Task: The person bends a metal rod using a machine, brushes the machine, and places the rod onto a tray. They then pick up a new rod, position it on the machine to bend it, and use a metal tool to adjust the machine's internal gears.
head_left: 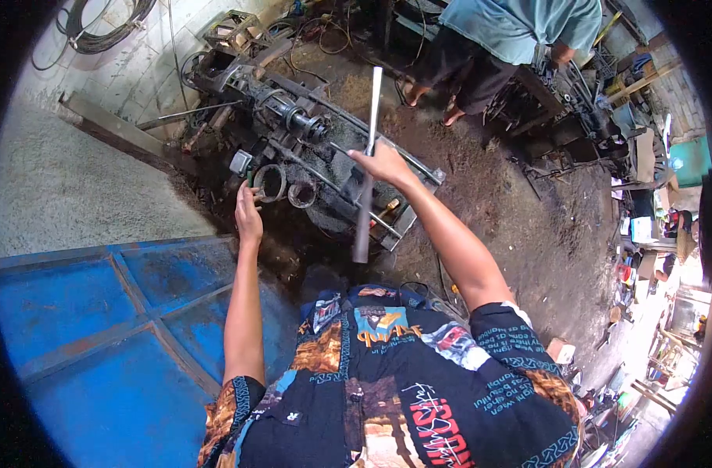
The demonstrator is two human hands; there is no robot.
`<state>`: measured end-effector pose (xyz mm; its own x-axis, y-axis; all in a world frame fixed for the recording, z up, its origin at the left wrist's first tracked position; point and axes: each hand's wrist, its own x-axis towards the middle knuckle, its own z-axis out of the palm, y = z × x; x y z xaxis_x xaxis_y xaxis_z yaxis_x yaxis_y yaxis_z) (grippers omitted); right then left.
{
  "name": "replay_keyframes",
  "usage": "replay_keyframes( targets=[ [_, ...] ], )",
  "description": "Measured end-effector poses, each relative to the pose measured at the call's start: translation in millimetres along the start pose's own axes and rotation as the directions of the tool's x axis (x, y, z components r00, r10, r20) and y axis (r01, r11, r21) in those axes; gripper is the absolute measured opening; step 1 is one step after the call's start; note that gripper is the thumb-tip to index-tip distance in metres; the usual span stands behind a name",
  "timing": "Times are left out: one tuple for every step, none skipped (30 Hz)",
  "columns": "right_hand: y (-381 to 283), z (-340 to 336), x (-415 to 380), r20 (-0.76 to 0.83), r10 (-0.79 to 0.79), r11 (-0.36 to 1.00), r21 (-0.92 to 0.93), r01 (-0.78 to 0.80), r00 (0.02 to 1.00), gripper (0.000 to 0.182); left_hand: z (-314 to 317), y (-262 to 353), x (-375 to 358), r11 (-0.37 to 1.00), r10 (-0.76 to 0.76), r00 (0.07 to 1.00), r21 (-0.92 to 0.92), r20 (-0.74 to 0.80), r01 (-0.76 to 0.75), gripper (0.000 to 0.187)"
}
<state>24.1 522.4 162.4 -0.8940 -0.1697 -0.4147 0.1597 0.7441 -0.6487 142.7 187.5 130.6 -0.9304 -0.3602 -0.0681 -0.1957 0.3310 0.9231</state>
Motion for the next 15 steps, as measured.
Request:
replay_keyframes(
  targets=[
    [-2.3, 8.9, 1.7, -0.023, 0.026, 0.998, -0.049, -0.027, 0.999, 0.070, 0.0, -1.0, -0.9, 1.000, 0.014, 1.000, -0.012, -0.027, -0.014, 0.064],
    [1.2, 15.5, 2.4, -0.020, 0.027, 0.998, -0.050, -0.028, 0.999, 0.070, 0.0, -2.1, -1.9, 0.999, 0.028, 0.998, -0.024, -0.054, -0.029, 0.062],
    [3.3, 21.3, -0.2, -0.153, -0.051, 0.994, -0.099, 0.036, 0.987, 0.061, -0.2, -4.0, -3.5, 0.999, 0.024, 0.998, -0.024, -0.055, -0.025, 0.062],
    [6.2, 26.5, -3.1, -0.279, -0.133, 0.983, -0.157, 0.092, 0.951, 0.052, -0.4, -6.2, -5.6, 0.999, 0.022, 0.999, -0.024, -0.048, -0.024, 0.062],
    [10.5, 29.7, -6.3, -0.316, -0.194, 0.974, -0.179, 0.142, 0.929, 0.042, -0.2, -8.2, -7.2, 0.999, 0.021, 0.999, -0.025, -0.041, -0.022, 0.062],
    [11.0, 26.2, -8.7, -0.313, -0.192, 0.973, -0.181, 0.140, 0.930, 0.042, 0.9, -9.4, -8.3, 1.000, 0.016, 0.999, -0.026, -0.041, -0.017, 0.062],
    [12.4, 21.6, -11.5, -0.297, -0.274, 0.948, -0.244, 0.205, 0.915, 0.042, 2.2, -11.1, -9.7, 1.000, 0.006, 0.999, -0.030, -0.034, -0.007, 0.062],
    [14.9, 18.1, -14.0, -0.275, -0.353, 0.914, -0.304, 0.267, 0.894, 0.042, 3.1, -13.3, -11.7, 0.999, -0.006, 1.000, -0.033, -0.028, 0.005, 0.062],
    [18.8, 14.3, -14.2, -0.243, -0.392, 0.891, -0.339, 0.301, 0.887, 0.042, 4.2, -12.9, -13.2, 0.999, -0.014, 1.000, -0.034, -0.025, 0.013, 0.062],
    [22.4, 9.0, -13.8, -0.239, -0.389, 0.892, -0.340, 0.298, 0.890, 0.042, 5.6, -11.6, -13.2, 1.000, -0.020, 1.000, -0.016, 0.006, 0.020, 0.063],
    [26.3, 4.3, -14.1, -0.210, -0.466, 0.848, -0.382, 0.366, 0.860, 0.042, 7.0, -10.8, -15.2, 1.000, -0.027, 0.999, 0.003, 0.038, 0.027, 0.065],
    [29.4, 1.3, -13.9, -0.179, -0.538, 0.799, -0.420, 0.431, 0.824, 0.041, 8.1, -11.7, -16.8, 0.999, -0.033, 0.999, 0.003, 0.041, 0.033, 0.065],
    [32.0, -1.6, -14.6, -0.212, -0.644, 0.729, -0.460, 0.507, 0.735, 0.039, 10.5, -11.5, -17.8, 0.999, -0.040, 0.998, -0.007, 0.041, 0.040, 0.064],
    [33.7, -1.6, -16.8, -0.213, -0.642, 0.730, -0.461, 0.504, 0.736, 0.039, 13.1, -10.4, -16.7, 0.999, -0.043, 0.998, -0.017, 0.040, 0.044, 0.064],
    [27.3, -4.9, -28.2, -0.357, -0.755, 0.650, -0.515, 0.559, 0.549, 0.040, 14.6, -8.6, -16.7, 0.999, -0.042, 0.998, -0.019, 0.043, 0.043, 0.064]
  ],
)
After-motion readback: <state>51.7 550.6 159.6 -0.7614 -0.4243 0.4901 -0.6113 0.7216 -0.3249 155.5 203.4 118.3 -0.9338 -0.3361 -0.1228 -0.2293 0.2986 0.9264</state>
